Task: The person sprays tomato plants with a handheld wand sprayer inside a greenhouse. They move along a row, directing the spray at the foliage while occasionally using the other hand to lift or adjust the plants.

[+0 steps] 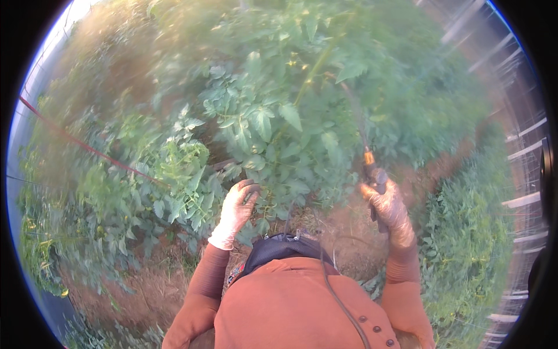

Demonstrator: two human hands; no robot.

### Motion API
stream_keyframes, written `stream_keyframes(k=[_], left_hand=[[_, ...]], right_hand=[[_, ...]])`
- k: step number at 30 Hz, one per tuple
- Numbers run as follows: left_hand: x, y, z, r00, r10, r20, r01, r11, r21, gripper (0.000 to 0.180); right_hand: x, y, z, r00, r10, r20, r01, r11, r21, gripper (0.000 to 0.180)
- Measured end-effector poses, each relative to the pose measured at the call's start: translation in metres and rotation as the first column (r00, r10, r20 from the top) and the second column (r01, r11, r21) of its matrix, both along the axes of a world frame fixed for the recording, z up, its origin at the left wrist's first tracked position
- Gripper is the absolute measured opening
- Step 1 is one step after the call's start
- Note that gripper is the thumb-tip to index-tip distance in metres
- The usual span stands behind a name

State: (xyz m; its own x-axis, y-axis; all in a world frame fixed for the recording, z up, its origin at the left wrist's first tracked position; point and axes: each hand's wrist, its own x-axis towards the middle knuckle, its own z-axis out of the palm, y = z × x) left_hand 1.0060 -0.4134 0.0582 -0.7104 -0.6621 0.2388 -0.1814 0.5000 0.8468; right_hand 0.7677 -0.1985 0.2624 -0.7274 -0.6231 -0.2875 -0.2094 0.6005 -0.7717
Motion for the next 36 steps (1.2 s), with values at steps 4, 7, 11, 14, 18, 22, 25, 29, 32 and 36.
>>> stream_keyframes(k=[4,7,11,14,18,22,25,29,32,36], left_hand=[[0.023,0.010,0.001,0.997,0.078,0.024,-0.077,0.996,-0.032,0.021],[0.036,0.019,0.003,0.988,0.144,0.058,-0.138,0.985,-0.101,0.021],[0.054,0.035,0.011,0.970,0.224,0.099,-0.214,0.971,-0.105,0.021],[0.063,0.041,0.019,0.925,0.379,0.020,-0.370,0.913,-0.170,0.022],[0.072,0.043,0.026,0.769,0.638,-0.037,-0.625,0.739,-0.252,0.023],[0.089,0.038,0.021,0.680,0.732,-0.029,-0.723,0.664,-0.193,0.024],[0.106,0.033,0.009,0.651,0.759,0.005,-0.743,0.639,-0.200,0.029],[0.128,0.013,-0.009,0.622,0.782,0.046,-0.753,0.613,-0.240,0.038],[0.141,-0.016,-0.022,0.642,0.757,0.121,-0.732,0.653,-0.194,0.050],[0.159,-0.051,-0.037,0.782,0.503,0.369,-0.552,0.833,0.033,0.067]], right_hand=[[0.004,0.004,-0.005,0.999,0.028,-0.046,-0.024,0.996,0.083,0.050],[-0.005,0.006,-0.011,0.995,0.089,-0.035,-0.089,0.996,0.014,0.050],[-0.012,0.014,-0.021,0.991,0.015,0.135,-0.014,1.000,-0.004,0.052],[-0.008,0.020,-0.038,0.969,0.104,0.226,-0.038,0.960,-0.279,0.047],[-0.004,0.022,-0.064,0.935,0.160,0.316,-0.117,0.981,-0.153,0.030],[0.006,0.022,-0.078,0.887,0.229,0.402,-0.223,0.973,-0.063,0.031],[0.016,0.021,-0.077,0.842,0.321,0.434,-0.287,0.947,-0.144,0.035],[0.033,0.017,-0.077,0.843,0.363,0.398,-0.360,0.929,-0.086,0.040],[0.055,0.011,-0.079,0.863,0.321,0.391,-0.354,0.935,0.011,0.043],[0.110,-0.023,-0.083,0.812,0.399,0.426,-0.437,0.899,-0.008,0.048]])
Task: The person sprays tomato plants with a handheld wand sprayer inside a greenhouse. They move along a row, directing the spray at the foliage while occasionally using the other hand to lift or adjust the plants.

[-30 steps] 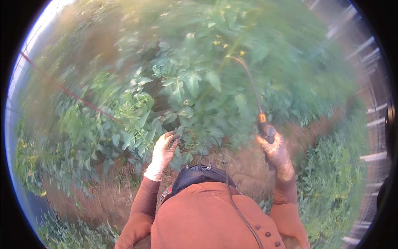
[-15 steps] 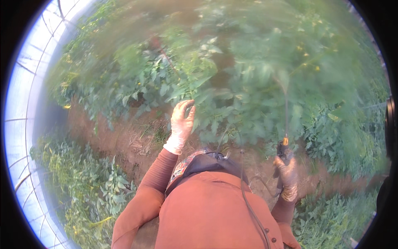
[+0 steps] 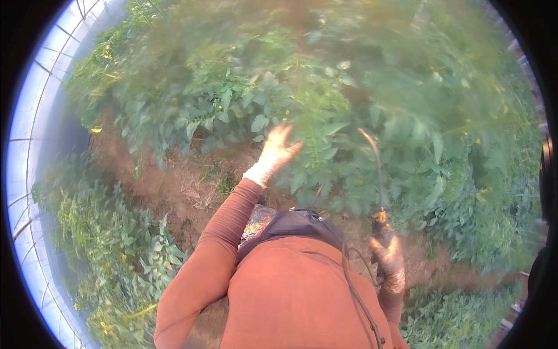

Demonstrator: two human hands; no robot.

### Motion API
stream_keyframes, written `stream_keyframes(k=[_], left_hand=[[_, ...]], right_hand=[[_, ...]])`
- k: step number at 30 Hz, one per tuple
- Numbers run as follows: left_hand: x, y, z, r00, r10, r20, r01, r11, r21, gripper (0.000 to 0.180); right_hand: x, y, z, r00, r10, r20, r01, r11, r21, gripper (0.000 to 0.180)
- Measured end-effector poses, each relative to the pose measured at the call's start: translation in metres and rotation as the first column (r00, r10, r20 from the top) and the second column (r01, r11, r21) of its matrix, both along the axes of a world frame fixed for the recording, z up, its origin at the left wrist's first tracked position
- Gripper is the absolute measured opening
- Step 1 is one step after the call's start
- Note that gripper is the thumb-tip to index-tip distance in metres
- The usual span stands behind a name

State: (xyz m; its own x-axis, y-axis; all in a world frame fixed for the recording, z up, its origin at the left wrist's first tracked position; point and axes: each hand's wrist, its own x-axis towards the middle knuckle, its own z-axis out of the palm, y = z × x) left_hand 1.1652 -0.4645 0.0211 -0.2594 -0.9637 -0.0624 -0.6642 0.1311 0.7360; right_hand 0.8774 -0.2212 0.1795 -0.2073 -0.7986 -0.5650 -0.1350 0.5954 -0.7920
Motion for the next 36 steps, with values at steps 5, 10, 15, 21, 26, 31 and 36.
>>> stream_keyframes(k=[5,10,15,21,26,31,36], left_hand=[[0.023,-0.007,-0.013,0.937,-0.329,-0.115,0.345,0.924,0.166,0.073],[0.071,-0.016,-0.019,0.899,-0.332,-0.287,0.395,0.896,0.203,0.068],[0.144,-0.036,-0.031,0.936,-0.115,-0.333,0.258,0.867,0.426,0.049],[0.181,-0.040,-0.040,0.949,0.013,-0.314,0.169,0.821,0.546,0.036],[0.159,-0.048,-0.030,0.896,0.052,-0.441,0.208,0.827,0.522,0.034],[0.117,-0.069,-0.022,0.887,-0.076,-0.456,0.221,0.936,0.274,0.030],[0.061,-0.107,-0.031,0.841,-0.020,-0.541,0.195,0.943,0.269,0.029]], right_hand=[[0.088,-0.071,-0.009,0.955,0.251,-0.156,-0.266,0.960,-0.083,0.053],[0.147,-0.128,-0.046,0.893,0.342,-0.293,-0.275,0.929,0.247,0.046],[0.177,-0.148,-0.072,0.824,0.352,-0.443,-0.253,0.930,0.267,0.050],[0.194,-0.160,-0.084,0.846,0.240,-0.477,-0.151,0.964,0.218,0.051],[0.192,-0.149,-0.065,0.880,0.225,-0.418,-0.171,0.972,0.164,0.049],[0.183,-0.128,-0.034,0.909,0.234,-0.344,-0.155,0.958,0.242,0.047],[0.176,-0.102,-0.030,0.901,0.157,-0.404,-0.070,0.973,0.221,0.047]])
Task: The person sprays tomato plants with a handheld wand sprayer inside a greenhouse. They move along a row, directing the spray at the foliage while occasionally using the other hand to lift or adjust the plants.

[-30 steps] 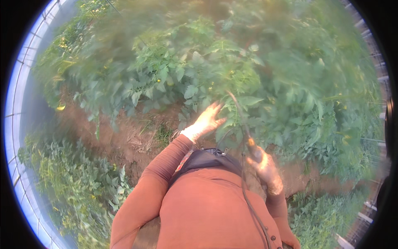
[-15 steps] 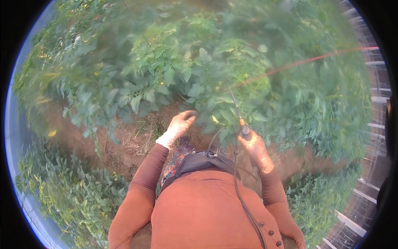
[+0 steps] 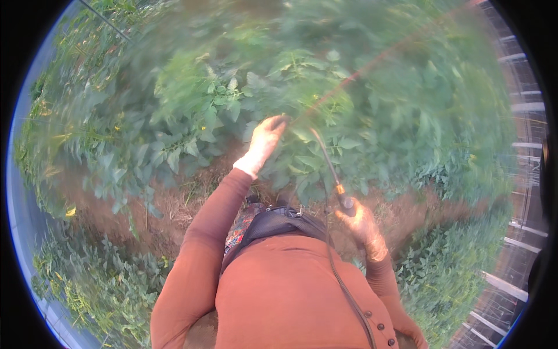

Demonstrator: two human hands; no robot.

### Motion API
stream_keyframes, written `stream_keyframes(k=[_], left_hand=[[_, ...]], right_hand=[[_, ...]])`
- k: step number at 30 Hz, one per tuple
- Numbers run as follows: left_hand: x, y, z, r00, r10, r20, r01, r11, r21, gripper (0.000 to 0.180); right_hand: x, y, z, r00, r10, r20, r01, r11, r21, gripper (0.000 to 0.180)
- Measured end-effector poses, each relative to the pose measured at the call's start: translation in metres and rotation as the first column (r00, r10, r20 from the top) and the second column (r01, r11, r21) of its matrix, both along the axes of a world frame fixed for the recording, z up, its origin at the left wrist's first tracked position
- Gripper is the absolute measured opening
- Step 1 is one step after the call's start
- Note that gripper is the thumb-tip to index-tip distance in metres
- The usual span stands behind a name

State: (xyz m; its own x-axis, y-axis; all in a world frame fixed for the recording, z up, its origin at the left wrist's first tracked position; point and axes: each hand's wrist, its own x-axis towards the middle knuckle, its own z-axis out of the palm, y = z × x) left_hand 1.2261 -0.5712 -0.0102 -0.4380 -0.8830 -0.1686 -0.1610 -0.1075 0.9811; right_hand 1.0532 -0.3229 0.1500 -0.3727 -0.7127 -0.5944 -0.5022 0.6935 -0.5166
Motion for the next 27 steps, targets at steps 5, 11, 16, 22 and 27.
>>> stream_keyframes(k=[5,11,16,22,27], left_hand=[[-0.064,-0.037,-0.025,0.974,0.142,-0.178,-0.123,0.986,0.114,0.038],[-0.096,-0.071,-0.066,0.973,-0.227,0.048,0.229,0.973,-0.040,0.036],[-0.112,-0.052,-0.052,0.967,-0.078,0.243,0.105,0.989,-0.100,0.035],[-0.110,-0.040,-0.047,0.988,0.050,0.144,-0.036,0.994,-0.099,0.034],[-0.107,-0.035,-0.077,0.944,0.287,0.163,-0.272,0.956,-0.107,0.023]], right_hand=[[-0.004,0.022,0.007,0.995,-0.097,0.035,0.098,0.994,-0.041,0.045],[-0.002,0.037,0.013,0.953,-0.253,0.165,0.259,0.966,-0.013,0.047],[-0.009,0.033,-0.004,0.980,-0.184,0.079,0.192,0.975,-0.110,0.051],[-0.020,0.022,-0.016,0.954,-0.257,0.152,0.275,0.955,-0.112,0.050],[-0.023,0.025,-0.007,0.973,-0.215,0.088,0.219,0.975,-0.033,0.047]])
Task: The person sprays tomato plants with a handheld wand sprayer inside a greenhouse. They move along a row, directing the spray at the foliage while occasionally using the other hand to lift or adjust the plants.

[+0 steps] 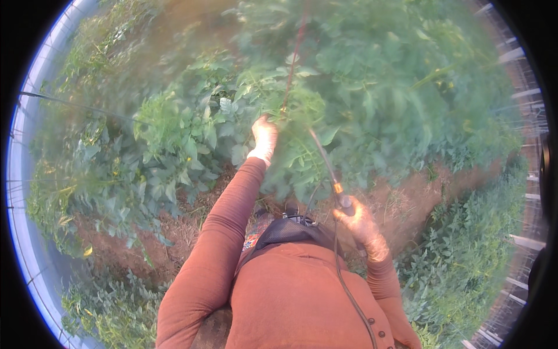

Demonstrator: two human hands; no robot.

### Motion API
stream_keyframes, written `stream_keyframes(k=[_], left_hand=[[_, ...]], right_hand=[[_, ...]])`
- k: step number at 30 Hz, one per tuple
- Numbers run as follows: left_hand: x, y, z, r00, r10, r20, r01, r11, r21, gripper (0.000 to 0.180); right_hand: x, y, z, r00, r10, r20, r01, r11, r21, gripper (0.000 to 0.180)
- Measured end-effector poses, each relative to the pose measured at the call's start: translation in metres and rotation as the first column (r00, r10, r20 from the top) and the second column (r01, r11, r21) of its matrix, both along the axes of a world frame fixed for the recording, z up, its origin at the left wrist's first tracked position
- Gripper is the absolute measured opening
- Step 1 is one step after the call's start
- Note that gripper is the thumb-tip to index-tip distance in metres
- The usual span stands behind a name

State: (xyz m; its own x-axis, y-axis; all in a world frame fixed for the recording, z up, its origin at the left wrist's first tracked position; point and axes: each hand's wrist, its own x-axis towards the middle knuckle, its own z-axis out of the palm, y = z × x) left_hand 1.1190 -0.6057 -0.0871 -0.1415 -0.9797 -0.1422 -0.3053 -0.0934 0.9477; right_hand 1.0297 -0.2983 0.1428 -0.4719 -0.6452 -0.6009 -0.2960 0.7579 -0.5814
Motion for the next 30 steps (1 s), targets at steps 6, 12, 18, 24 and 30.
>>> stream_keyframes(k=[6,12,18,24,30], left_hand=[[0.011,0.001,0.005,0.848,0.186,-0.496,-0.013,0.943,0.331,0.024],[0.016,0.027,0.053,0.815,0.339,-0.470,-0.080,0.869,0.488,0.032],[0.015,0.027,0.031,0.826,0.273,-0.493,0.045,0.841,0.540,0.043],[0.007,0.025,-0.002,0.810,0.215,-0.545,0.127,0.843,0.522,0.048],[0.000,0.019,-0.004,0.830,0.280,-0.482,0.069,0.806,0.588,0.045]], right_hand=[[0.003,-0.005,0.011,0.999,0.034,-0.008,-0.033,0.998,0.058,0.052],[0.006,-0.011,0.016,0.998,0.055,-0.026,-0.053,0.996,0.073,0.052],[0.006,-0.010,0.026,0.999,0.046,0.004,-0.046,0.999,0.020,0.049],[0.004,-0.002,0.031,0.999,-0.001,0.036,0.002,1.000,-0.027,0.045],[0.002,0.000,0.030,0.984,0.106,-0.142,-0.115,0.992,-0.053,0.046]])
